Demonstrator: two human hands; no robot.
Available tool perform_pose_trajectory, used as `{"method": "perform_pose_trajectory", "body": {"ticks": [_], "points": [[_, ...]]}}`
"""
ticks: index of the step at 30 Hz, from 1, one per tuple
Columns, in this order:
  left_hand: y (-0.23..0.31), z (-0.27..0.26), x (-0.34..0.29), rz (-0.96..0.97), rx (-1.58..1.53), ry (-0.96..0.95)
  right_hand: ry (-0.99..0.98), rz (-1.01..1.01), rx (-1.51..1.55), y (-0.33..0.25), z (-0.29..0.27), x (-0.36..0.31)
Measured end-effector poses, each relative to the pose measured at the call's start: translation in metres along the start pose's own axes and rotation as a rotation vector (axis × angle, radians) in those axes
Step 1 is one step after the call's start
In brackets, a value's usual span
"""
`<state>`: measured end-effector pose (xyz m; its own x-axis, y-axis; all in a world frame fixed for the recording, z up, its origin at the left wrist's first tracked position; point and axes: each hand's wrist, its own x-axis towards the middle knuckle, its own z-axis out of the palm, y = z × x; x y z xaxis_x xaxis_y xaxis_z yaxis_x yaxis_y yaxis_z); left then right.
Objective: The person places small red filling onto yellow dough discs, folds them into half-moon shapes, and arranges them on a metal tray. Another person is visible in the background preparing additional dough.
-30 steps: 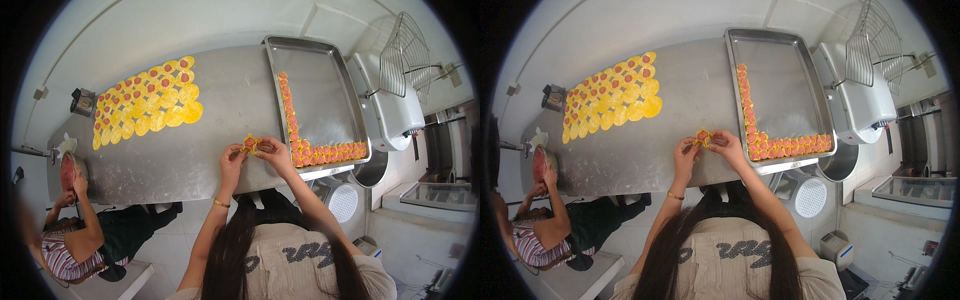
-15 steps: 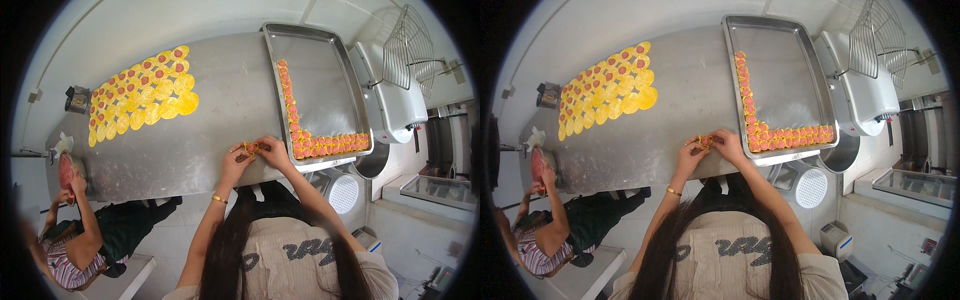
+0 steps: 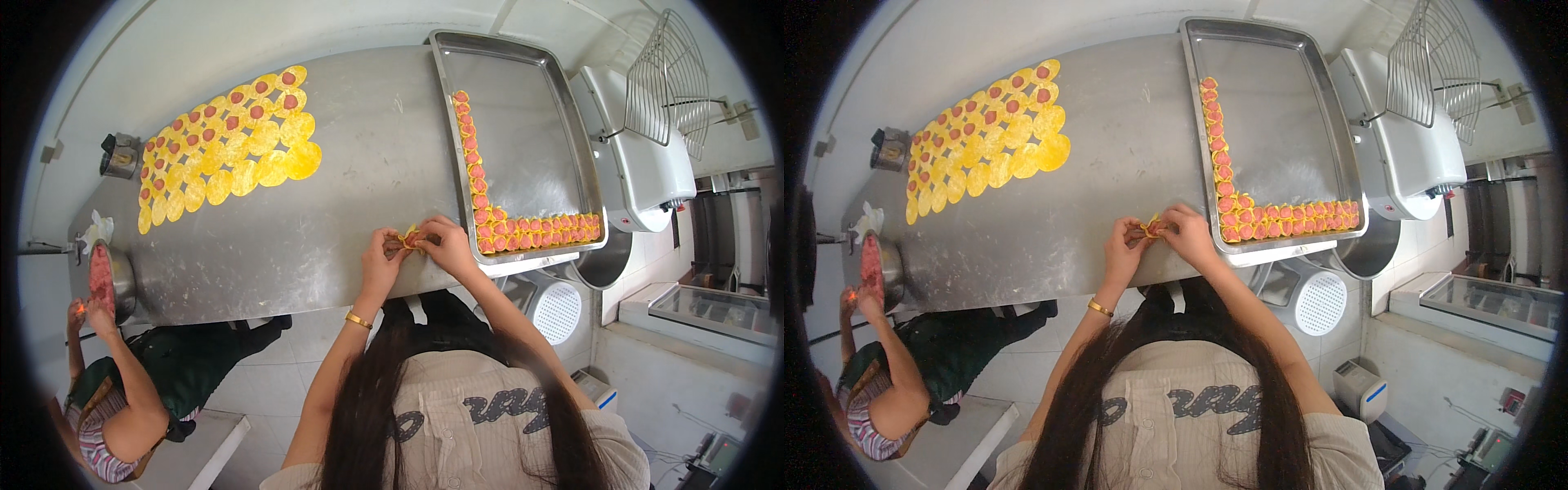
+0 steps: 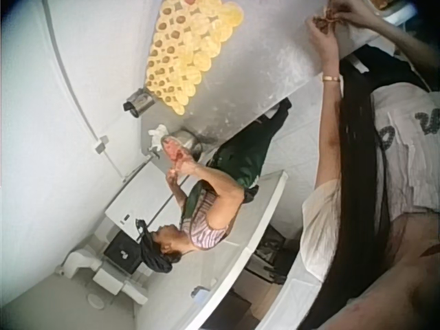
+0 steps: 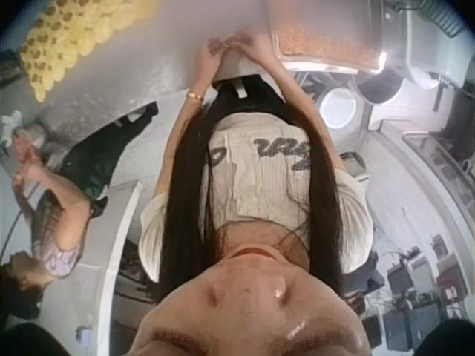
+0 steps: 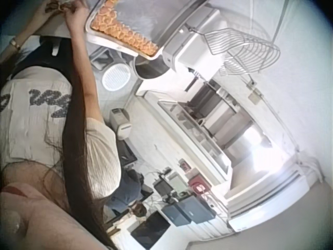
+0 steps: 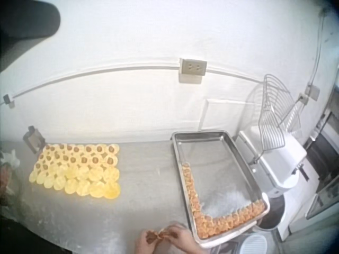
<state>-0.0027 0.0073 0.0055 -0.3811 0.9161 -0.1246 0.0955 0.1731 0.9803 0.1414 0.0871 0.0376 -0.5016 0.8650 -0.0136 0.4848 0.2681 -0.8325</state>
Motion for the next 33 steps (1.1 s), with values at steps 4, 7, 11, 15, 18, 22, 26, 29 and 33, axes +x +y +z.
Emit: {"method": "perform_pose_trajectory", "body": {"ticks": [4, 7, 11, 15, 18, 22, 26, 29, 33], "points": [[0.006, -0.001, -0.002, 0.033, 0.040, -0.026, 0.037, -0.190, -0.172, -0.013, 0.001, 0.001], [0.008, -0.003, -0.004, 0.047, 0.073, -0.011, 0.030, -0.199, -0.111, -0.019, -0.007, 0.001], [0.008, -0.004, -0.005, 0.051, 0.167, 0.004, 0.034, -0.120, 0.013, -0.018, -0.018, 0.004], [0.004, -0.004, -0.002, 0.163, 0.180, 0.026, -0.010, -0.074, -0.052, -0.010, -0.017, 0.000], [-0.001, -0.006, 0.004, 0.247, 0.214, -0.027, -0.095, -0.011, -0.193, 0.000, -0.008, -0.003], [-0.003, -0.007, 0.006, 0.246, 0.217, -0.054, -0.028, -0.067, -0.225, 0.010, 0.004, 0.000], [0.004, -0.003, 0.001, 0.099, 0.135, -0.027, 0.005, -0.091, -0.199, 0.005, 0.007, 0.000], [0.008, -0.002, 0.000, 0.104, 0.232, -0.046, -0.018, -0.052, -0.142, 0.000, 0.000, -0.005], [0.007, -0.002, 0.001, 0.187, 0.294, -0.119, -0.050, 0.024, -0.127, 0.001, -0.002, -0.007]]}}
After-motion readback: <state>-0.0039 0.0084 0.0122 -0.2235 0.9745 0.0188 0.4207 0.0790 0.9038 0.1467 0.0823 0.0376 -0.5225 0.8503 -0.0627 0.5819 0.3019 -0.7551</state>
